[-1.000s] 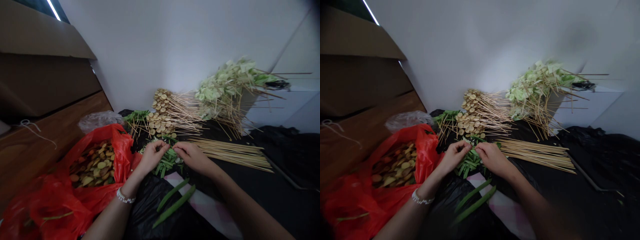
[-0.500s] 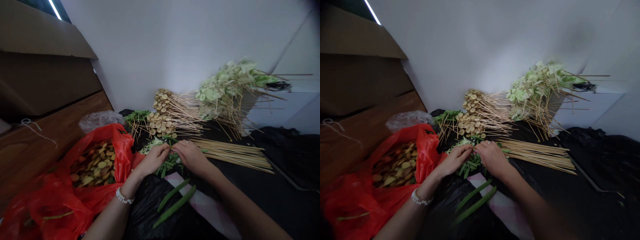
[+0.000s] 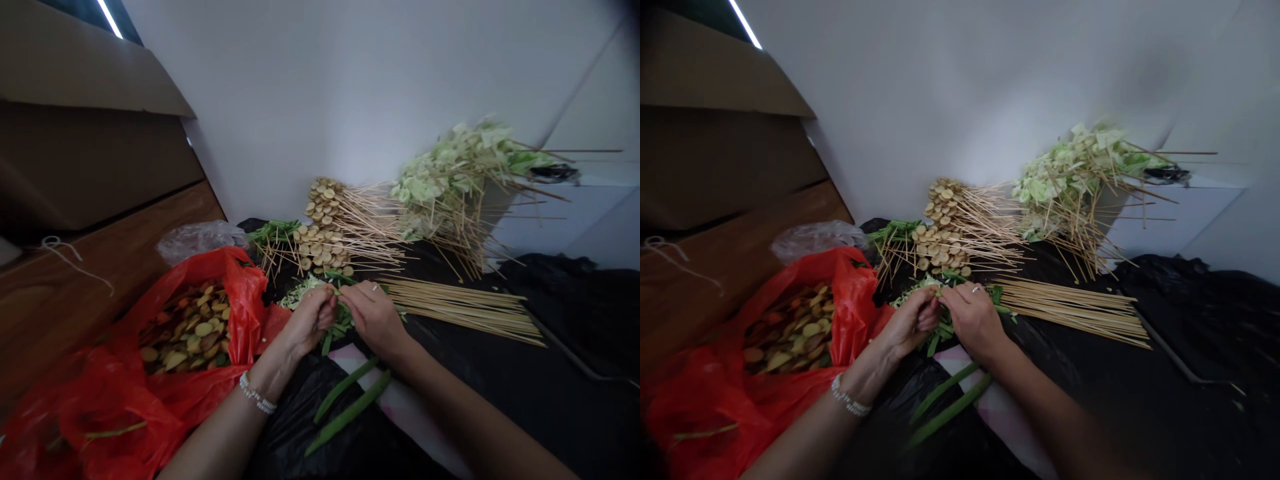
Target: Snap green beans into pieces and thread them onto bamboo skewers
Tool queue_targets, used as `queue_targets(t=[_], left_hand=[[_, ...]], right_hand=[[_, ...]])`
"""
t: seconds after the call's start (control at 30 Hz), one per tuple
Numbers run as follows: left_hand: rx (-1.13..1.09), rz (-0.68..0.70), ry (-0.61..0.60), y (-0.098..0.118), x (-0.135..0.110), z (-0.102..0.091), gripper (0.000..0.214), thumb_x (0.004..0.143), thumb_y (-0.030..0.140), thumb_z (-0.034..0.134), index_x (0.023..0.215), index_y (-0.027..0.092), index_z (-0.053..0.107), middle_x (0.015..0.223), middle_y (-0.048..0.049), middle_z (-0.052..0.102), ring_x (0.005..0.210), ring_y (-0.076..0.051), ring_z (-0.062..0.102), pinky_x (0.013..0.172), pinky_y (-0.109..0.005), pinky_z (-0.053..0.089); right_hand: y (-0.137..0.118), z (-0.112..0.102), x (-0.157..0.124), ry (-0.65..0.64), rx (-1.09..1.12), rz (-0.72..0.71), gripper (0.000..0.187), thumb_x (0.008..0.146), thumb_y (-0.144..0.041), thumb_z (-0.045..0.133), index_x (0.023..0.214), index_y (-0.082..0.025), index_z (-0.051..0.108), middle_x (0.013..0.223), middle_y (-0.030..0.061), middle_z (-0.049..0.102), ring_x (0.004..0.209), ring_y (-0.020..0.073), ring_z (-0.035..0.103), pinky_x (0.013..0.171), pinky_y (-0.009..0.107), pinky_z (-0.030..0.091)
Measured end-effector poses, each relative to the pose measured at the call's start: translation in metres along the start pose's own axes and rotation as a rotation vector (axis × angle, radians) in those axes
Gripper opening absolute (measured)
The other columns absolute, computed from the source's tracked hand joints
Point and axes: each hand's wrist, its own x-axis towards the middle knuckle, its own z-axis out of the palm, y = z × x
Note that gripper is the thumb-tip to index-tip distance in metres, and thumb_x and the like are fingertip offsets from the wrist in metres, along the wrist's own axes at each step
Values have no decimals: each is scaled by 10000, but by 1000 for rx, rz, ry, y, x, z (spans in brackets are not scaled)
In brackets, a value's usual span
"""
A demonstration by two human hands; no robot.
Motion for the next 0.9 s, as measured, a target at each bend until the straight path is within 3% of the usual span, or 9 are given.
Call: queue_targets(t=[0.1,0.2,0.33,0.43,0.53,0.6,0.77,0.83,0.9], left_hand=[[-132,-47,-18,8,-2,-1,200,742,272,559,612,176,443,439,106,226,365,-32,129,353,-161,126],[-201,-26,-26,18,-2,-6,191,770,253,544,630,172,444,463,101,228,359,-29,134,345,-154,138],[-209,-4,-14,21,0,-12,213,765,264,529,602,175,424,470,87,262,354,-30,164,339,-162,142],[-101,62,37,18,1,-13,55,724,220,539,709,167,533,466,86,310,356,-37,193,353,-164,148],[111,115,78,15,2,-11,166,750,232,534,878,164,615,460,87,336,364,-52,212,374,-184,143],[312,143,57,13,0,-9,228,833,338,510,868,155,641,458,73,346,390,-67,245,397,-206,155],[645,117,-222,11,-6,-4,410,873,518,507,793,143,653,506,57,355,463,-83,285,449,-236,170],[661,105,-235,9,-7,-4,419,872,539,501,783,152,633,509,66,330,457,-83,260,452,-239,164],[678,152,-154,7,-5,-5,421,890,540,462,749,165,594,501,71,314,452,-89,254,455,-240,174]], right_hand=[[3,1,0,-18,8,2,326,997,-263,356,1119,-160,641,926,107,673,882,217,563,837,340,417],[10,-2,1,-13,42,70,261,969,-266,425,1059,-175,653,906,94,680,851,217,572,802,337,430],[19,-14,6,133,199,236,191,934,-283,481,964,-203,652,851,62,689,817,198,611,757,311,457],[26,-26,12,307,473,405,187,922,-339,494,955,-206,621,754,22,684,649,155,607,617,273,469],[31,-33,16,406,729,510,204,896,-393,530,916,-198,586,699,5,673,514,121,550,501,249,451],[32,-35,18,433,806,531,202,879,-400,555,896,-199,568,686,1,670,500,117,548,495,249,465],[33,-34,18,467,757,532,193,897,-401,531,896,-208,541,701,5,670,527,128,573,530,268,498],[34,-35,16,478,627,499,184,926,-380,487,946,-207,546,769,31,686,605,153,611,584,297,515],[34,-36,14,493,349,395,192,941,-331,472,1045,-201,570,967,89,695,850,208,644,748,368,518]])
